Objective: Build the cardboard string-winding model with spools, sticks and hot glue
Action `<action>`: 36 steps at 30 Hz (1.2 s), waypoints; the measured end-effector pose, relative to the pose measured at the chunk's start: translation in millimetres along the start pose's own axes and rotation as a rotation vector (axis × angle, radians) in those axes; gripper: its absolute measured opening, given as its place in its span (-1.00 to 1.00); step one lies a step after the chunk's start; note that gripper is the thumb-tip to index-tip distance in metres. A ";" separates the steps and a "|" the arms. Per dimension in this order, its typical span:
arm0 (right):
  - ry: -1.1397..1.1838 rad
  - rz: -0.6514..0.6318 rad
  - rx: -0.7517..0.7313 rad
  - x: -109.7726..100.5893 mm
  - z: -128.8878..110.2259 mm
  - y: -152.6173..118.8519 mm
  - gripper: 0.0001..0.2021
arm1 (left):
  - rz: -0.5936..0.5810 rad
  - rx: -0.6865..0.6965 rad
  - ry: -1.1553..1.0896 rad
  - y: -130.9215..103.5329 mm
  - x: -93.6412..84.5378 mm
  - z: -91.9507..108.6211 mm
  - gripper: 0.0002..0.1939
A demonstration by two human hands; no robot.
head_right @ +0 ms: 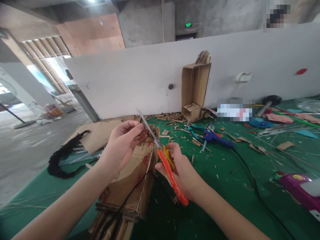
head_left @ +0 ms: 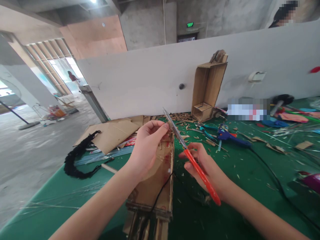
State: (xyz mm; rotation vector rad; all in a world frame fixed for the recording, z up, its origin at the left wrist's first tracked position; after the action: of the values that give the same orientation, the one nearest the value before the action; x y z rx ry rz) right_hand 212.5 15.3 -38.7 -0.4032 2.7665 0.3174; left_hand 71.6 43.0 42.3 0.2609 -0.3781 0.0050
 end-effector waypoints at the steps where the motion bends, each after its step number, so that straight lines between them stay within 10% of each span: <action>1: -0.006 -0.001 0.001 -0.4 -0.2 -0.4 -0.58 | 0.002 0.002 0.000 0.1 -0.3 0.2 -0.88; 26: 0.109 0.340 0.084 -41.5 19.5 10.7 -0.53 | -0.034 0.006 -0.021 -0.4 2.8 2.6 -0.84; 36: -0.532 0.329 0.112 -61.5 34.0 24.6 -0.61 | -0.122 0.123 0.280 3.6 4.0 13.6 -0.89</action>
State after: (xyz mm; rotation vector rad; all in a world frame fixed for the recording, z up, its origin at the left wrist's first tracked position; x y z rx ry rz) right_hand 270.4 61.9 -44.5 0.1534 2.2978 0.2931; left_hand 70.1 42.9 56.9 0.3992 -0.0828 -0.0545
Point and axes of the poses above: each hand's wrist, its own y-axis towards the middle knuckle, its own x-axis out of the palm, z = x × y, the point moved 9 cm from there along y, towards the middle knuckle, and after that the axes turned 5 degrees about -y, right-handed, at the moved point
